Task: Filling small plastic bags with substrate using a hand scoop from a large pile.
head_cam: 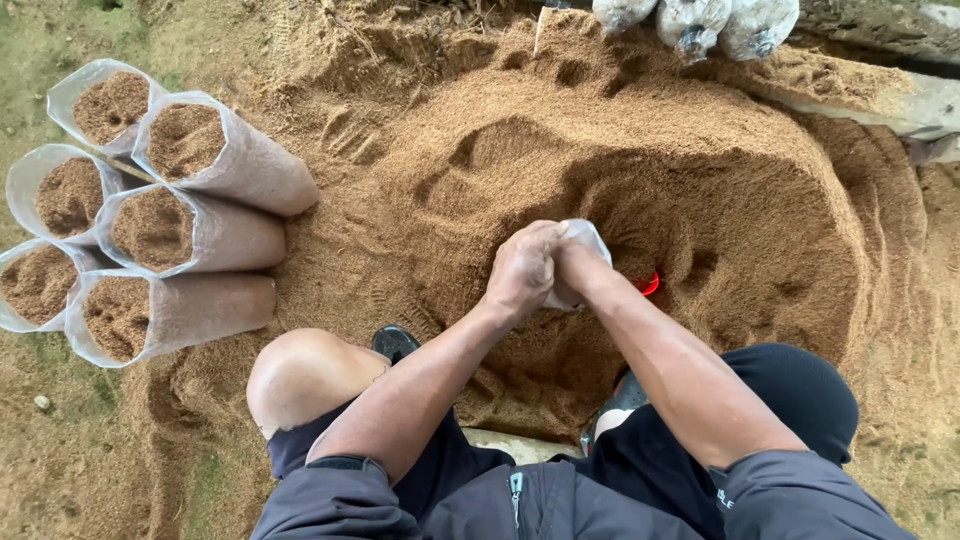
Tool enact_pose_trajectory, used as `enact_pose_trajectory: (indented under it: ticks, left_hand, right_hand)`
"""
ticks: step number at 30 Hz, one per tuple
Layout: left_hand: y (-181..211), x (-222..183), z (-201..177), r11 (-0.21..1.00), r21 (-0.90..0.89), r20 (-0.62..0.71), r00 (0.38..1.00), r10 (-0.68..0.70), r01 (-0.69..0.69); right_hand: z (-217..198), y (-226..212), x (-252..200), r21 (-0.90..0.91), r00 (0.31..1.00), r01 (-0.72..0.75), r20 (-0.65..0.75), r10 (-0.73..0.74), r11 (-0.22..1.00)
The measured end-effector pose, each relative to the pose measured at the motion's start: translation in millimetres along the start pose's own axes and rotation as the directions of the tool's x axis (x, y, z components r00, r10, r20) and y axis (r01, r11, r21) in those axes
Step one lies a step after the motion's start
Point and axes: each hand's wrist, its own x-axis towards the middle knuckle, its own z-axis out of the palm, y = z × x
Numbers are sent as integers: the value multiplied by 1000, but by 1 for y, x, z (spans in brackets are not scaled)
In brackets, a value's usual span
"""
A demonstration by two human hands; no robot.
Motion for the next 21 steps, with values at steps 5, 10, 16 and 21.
enact_pose_trajectory:
  ticks: [5,10,16,21]
  left_hand:
    - [-3,2,2,991,87,-10,995,100,-99]
    - [-33,15,15,975,115,-89,976,201,-190]
    - [-39,16,16,970,143,-143,966,215,-195]
    - [-45,20,24,970,175,-168,966,197,-168]
  right_hand:
    - [33,16,20,-208,995,10,-91,-30,978]
    - [69,38,41,-413,981,-7,-179,-74,911]
    - [75,25,35,-538,981,58,-126,-148,841]
    - [13,-30,-3,-539,979,178,11,-204,823]
